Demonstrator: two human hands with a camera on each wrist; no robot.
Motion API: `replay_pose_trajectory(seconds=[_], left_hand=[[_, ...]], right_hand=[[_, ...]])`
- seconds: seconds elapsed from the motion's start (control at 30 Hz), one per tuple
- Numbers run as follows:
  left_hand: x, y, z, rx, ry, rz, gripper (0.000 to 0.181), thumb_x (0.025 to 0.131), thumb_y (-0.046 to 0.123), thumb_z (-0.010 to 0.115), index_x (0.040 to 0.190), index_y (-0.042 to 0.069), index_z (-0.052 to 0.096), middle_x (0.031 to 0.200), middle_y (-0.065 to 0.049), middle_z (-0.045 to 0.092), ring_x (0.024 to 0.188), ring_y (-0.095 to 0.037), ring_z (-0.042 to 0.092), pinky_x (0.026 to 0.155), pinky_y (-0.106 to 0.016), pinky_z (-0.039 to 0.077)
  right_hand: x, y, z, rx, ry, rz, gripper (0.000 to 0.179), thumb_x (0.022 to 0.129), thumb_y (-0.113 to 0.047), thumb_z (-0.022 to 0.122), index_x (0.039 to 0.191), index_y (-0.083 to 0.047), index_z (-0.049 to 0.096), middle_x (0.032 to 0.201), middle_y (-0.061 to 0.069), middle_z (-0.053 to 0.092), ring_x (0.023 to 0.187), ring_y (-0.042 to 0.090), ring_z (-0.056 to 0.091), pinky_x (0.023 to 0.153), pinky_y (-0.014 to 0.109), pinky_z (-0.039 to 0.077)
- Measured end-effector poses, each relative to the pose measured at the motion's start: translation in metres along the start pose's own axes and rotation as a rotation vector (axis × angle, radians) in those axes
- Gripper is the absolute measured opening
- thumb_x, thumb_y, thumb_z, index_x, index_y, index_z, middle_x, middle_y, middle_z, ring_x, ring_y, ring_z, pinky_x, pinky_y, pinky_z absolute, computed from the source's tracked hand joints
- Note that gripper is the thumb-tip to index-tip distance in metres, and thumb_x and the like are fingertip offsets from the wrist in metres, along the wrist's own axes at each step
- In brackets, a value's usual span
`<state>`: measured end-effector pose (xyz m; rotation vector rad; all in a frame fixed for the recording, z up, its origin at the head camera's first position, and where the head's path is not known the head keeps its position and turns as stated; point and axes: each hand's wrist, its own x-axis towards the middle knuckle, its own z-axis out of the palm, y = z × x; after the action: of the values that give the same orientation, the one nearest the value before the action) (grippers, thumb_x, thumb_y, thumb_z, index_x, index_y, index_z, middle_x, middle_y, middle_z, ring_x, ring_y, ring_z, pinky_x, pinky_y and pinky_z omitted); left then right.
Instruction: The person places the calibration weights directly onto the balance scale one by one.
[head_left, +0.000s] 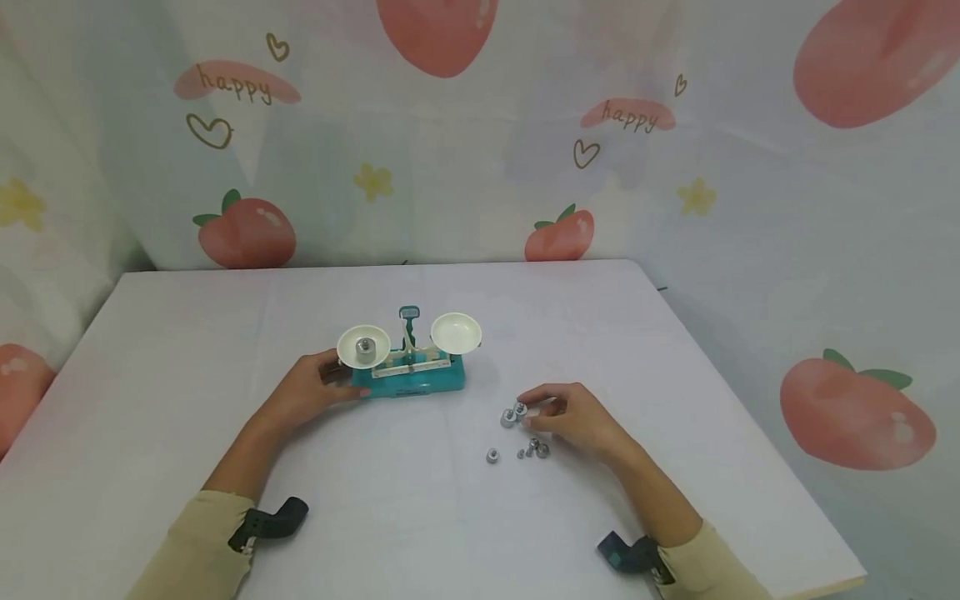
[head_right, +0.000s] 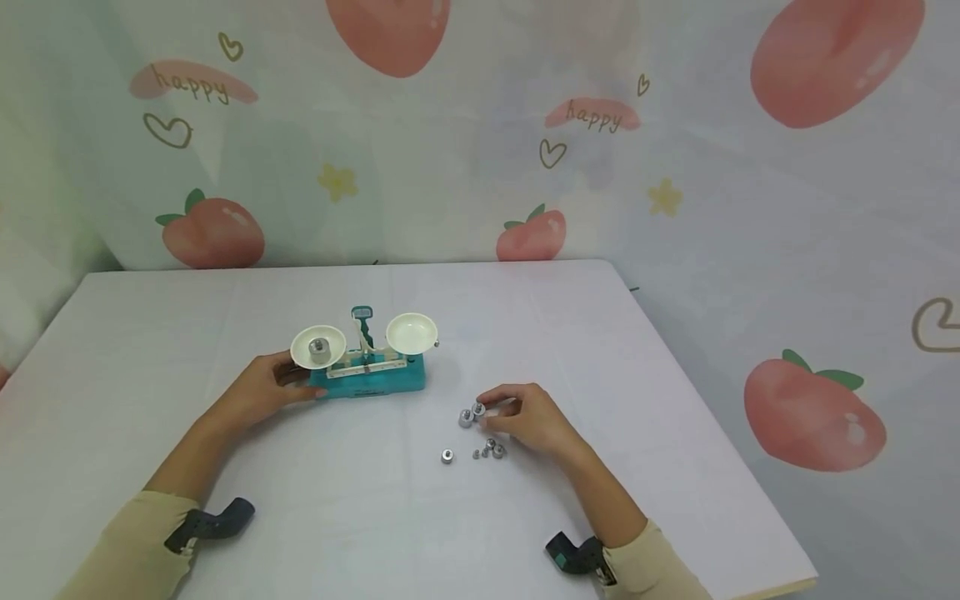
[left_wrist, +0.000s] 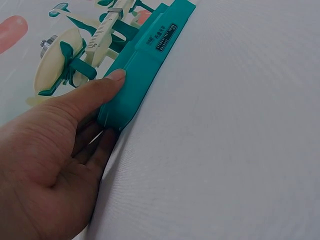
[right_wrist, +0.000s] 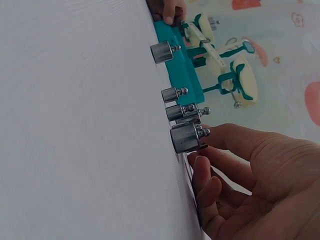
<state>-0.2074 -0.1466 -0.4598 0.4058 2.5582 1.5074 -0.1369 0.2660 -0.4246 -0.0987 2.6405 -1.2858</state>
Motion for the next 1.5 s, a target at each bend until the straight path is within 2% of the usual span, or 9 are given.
replay_pose_trajectory(seconds=[0.3,0.9,1.17,1.5], left_hand=[[-0.0006,0.0012,-0.0005,-0.011,-0.004,-0.002,0.078,0.083,0.016,0.089,0.149,-0.001,0.051,0.146,-0.023,0.055,0.134,-0.043,0.053,0.111,-0.053,0.044],[-0.0020,0.0019,-0.0002,-0.008,0.003,-0.005,0.078,0.083,0.017,0.089,0.149,0.000,0.052,0.146,-0.022,0.055,0.134,-0.042,0.053,0.111,-0.053,0.044],[-0.0009,0.0014,0.0011,-0.010,0.004,-0.005,0.079,0.083,0.018,0.089,0.150,0.001,0.051,0.147,-0.022,0.055,0.135,-0.042,0.052,0.111,-0.053,0.043],[-0.0009,0.0022,0.0005,-0.004,0.003,-0.007,0.078,0.083,0.019,0.090,0.148,0.000,0.052,0.146,-0.023,0.055,0.134,-0.043,0.053,0.111,-0.055,0.043]], right_hand=[[0.0025,0.0019,0.0053,-0.047,0.013,-0.009,0.027,0.087,-0.012,0.084,0.112,-0.018,0.080,0.083,0.002,0.065,0.078,0.022,0.056,0.060,0.028,0.049],[0.0052,0.0041,0.0085,-0.080,0.014,-0.042,0.023,0.087,-0.012,0.084,0.108,-0.017,0.079,0.083,0.001,0.063,0.079,0.021,0.056,0.063,0.029,0.048],[0.0040,0.0033,0.0069,-0.079,0.014,-0.037,0.022,0.088,-0.012,0.083,0.108,-0.018,0.078,0.082,0.002,0.063,0.077,0.021,0.056,0.061,0.028,0.047],[0.0033,0.0001,0.0065,-0.036,0.022,-0.024,0.021,0.091,-0.017,0.081,0.111,-0.018,0.076,0.088,0.002,0.065,0.079,0.022,0.057,0.065,0.031,0.049]])
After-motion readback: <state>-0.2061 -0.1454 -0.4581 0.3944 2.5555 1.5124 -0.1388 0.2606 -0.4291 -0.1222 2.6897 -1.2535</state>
